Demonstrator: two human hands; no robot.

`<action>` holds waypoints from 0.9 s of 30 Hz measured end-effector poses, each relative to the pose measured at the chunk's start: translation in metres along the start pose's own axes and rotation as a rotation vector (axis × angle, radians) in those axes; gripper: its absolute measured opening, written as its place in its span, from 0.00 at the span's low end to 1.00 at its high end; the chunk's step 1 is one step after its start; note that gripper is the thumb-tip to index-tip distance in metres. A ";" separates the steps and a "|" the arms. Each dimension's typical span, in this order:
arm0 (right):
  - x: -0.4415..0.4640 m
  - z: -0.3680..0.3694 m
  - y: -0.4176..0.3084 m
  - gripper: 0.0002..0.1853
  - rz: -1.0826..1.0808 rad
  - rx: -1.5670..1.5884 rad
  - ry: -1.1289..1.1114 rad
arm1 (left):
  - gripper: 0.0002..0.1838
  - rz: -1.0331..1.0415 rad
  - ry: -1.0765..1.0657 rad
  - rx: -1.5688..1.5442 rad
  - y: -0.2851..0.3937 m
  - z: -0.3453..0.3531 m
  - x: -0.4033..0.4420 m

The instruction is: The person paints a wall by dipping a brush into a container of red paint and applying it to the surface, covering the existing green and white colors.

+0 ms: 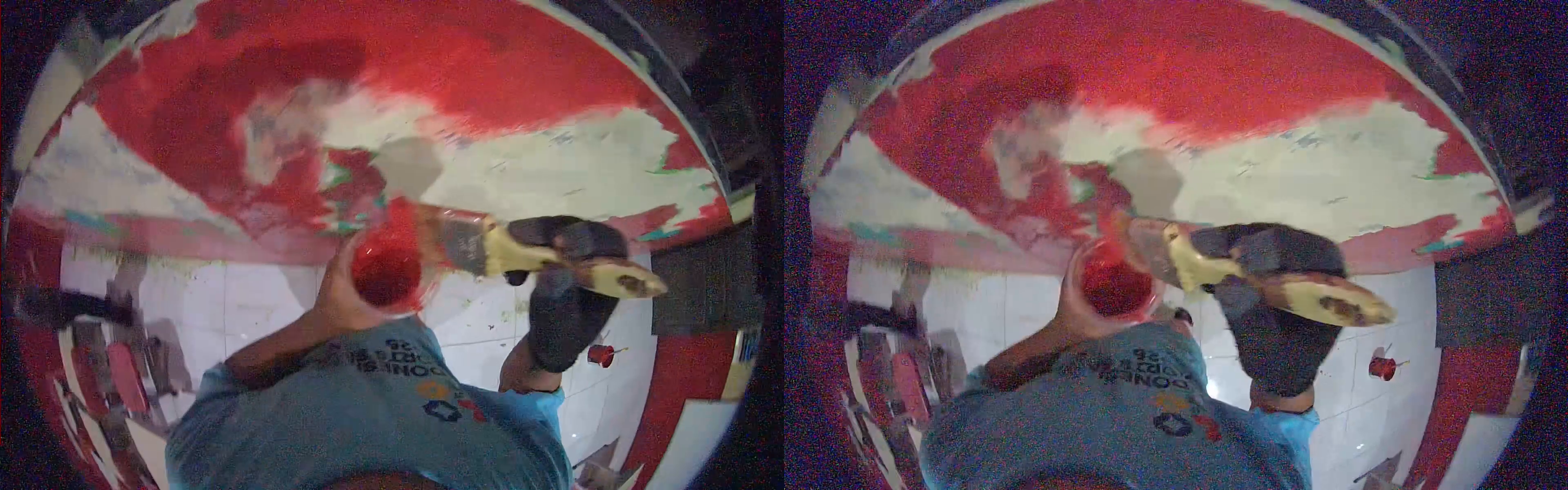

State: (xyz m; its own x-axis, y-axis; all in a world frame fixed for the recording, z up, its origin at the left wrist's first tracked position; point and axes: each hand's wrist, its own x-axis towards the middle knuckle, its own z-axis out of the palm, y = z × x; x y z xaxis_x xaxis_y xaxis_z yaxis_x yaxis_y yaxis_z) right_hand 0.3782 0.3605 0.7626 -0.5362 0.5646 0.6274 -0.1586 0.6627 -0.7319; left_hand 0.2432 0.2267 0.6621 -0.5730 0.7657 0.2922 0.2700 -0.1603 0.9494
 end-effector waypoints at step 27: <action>0.018 0.041 0.016 0.10 0.196 -0.044 -0.382 | 0.50 -0.100 0.066 -0.316 -0.006 0.012 0.012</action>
State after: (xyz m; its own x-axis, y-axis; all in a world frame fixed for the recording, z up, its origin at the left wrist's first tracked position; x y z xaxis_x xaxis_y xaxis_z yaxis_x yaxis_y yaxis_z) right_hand 0.3317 0.3606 0.7515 -0.8227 0.4645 0.3276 0.0079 0.5857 -0.8105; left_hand 0.2442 0.2443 0.6588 -0.6363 0.7470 0.1925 -0.0374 -0.2792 0.9595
